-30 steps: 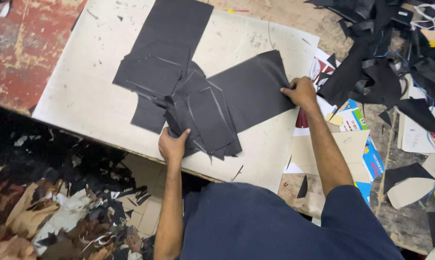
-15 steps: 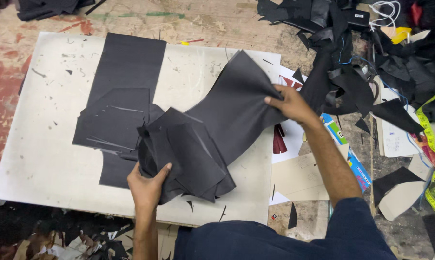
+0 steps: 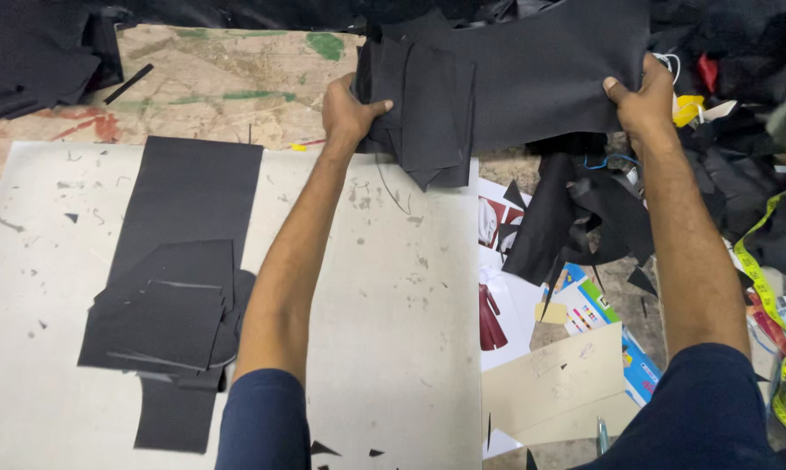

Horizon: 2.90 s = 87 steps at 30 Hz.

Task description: The person places a paper pattern on a large piece of black fabric, traces its outline with a pen, and cuts along the traced line. They repeat this process for multiple pattern pieces, then stack and fold the cut fabric pieces on the table.

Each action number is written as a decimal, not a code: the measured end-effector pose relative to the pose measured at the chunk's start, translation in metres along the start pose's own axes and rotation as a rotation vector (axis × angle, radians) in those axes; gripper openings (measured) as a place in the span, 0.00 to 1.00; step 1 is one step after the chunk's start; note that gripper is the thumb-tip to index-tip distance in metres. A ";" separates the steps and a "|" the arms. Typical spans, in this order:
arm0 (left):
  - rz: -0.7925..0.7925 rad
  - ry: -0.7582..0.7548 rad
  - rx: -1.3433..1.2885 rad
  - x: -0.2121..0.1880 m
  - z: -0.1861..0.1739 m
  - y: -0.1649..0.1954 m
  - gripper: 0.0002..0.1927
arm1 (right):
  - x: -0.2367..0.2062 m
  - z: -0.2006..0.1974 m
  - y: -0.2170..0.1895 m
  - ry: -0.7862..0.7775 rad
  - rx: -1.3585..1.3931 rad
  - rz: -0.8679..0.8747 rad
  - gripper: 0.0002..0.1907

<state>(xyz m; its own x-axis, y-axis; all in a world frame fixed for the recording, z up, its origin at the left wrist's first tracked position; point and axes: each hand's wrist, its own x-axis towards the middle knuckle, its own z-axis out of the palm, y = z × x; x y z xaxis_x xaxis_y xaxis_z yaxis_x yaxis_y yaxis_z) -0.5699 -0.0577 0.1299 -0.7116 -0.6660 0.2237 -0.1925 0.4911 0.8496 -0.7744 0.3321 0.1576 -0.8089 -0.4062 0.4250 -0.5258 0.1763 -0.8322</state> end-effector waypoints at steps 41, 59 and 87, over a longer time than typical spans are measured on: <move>-0.668 0.367 0.513 -0.410 -0.316 -0.194 0.21 | -0.160 0.562 -0.216 -0.356 -0.646 0.103 0.29; -0.518 0.409 -0.526 -0.318 -0.350 -0.189 0.15 | -0.122 0.571 -0.153 -0.600 0.261 0.271 0.24; -0.138 -0.029 0.719 0.151 -0.299 -0.227 0.51 | 0.000 0.468 -0.108 0.173 0.112 0.573 0.53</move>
<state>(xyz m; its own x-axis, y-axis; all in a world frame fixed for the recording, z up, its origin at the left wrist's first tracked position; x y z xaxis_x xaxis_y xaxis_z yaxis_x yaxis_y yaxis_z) -0.4316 -0.4378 0.1135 -0.6649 -0.7378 0.1160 -0.6701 0.6579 0.3437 -0.5944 -0.1065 0.0809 -0.9909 -0.1215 -0.0578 0.0293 0.2246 -0.9740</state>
